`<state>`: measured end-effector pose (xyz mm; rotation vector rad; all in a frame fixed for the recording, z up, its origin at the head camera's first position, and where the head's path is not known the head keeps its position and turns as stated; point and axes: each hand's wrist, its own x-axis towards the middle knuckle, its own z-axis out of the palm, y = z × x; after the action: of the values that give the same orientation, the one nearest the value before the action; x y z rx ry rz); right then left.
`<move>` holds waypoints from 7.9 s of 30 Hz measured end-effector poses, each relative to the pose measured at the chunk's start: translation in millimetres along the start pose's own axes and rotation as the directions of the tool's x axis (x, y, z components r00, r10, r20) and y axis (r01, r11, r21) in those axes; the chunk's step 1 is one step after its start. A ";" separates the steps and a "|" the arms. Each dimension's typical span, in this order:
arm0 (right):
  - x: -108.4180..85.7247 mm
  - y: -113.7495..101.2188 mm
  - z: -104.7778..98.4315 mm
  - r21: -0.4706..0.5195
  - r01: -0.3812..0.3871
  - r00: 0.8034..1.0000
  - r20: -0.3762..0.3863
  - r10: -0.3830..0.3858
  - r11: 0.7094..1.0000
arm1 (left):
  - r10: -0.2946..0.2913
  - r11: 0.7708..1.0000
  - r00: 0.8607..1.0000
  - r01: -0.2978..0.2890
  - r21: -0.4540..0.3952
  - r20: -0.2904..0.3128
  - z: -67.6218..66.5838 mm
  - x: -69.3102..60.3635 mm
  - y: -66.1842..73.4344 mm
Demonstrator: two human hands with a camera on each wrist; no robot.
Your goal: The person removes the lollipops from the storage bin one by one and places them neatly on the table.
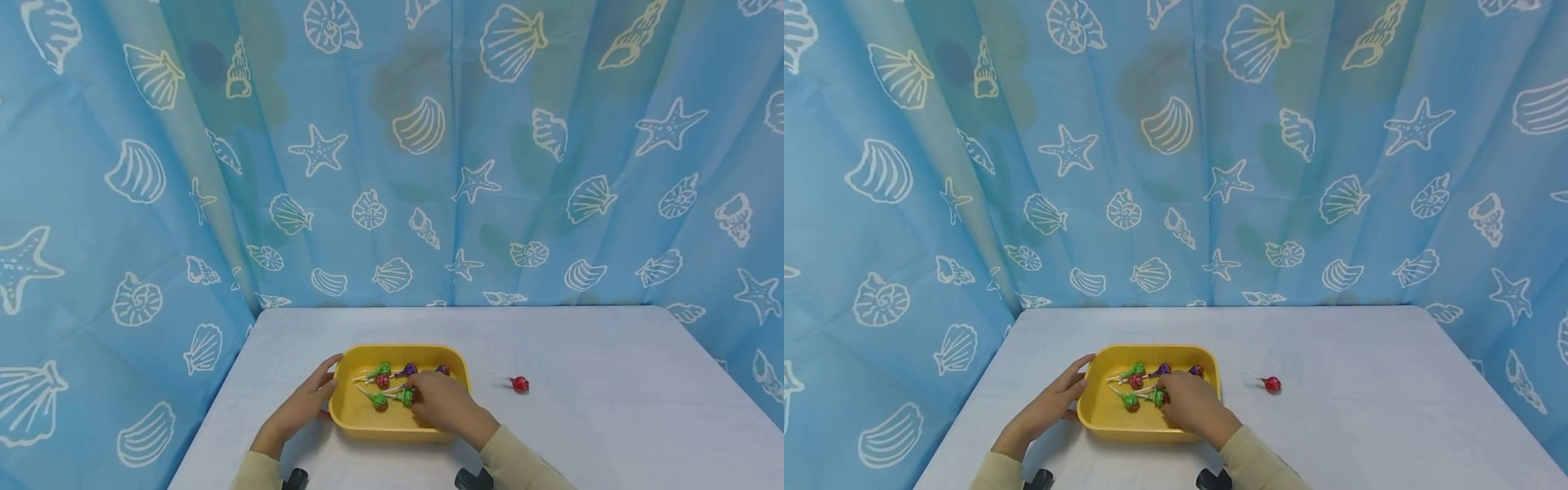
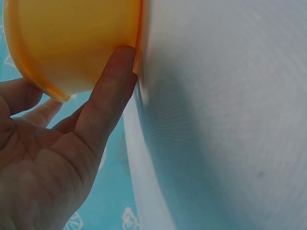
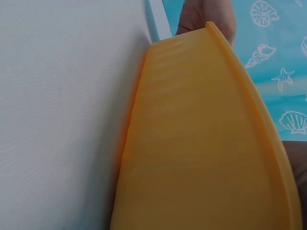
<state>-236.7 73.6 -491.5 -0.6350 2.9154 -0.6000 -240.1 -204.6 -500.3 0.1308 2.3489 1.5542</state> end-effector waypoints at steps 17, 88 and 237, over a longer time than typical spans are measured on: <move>9.0 -6.4 8.4 -0.036 -0.055 0.998 0.006 0.055 0.998 | -0.011 1.000 1.000 0.011 0.009 -0.003 0.2 0.6 -2.0; -43.1 31.8 -30.9 0.023 0.048 0.947 -0.318 -0.038 0.999 | -0.006 1.000 0.999 0.006 -0.003 -0.037 2.2 -4.7 2.2; -111.6 124.8 -38.8 0.121 -0.245 0.905 -0.328 0.272 0.962 | -0.008 1.000 1.000 0.008 0.001 -0.023 2.5 -5.1 1.7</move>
<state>-189.5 238.4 -504.1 -0.1346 3.1935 -0.8579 -234.6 -203.0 -498.6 0.1047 2.3655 1.5584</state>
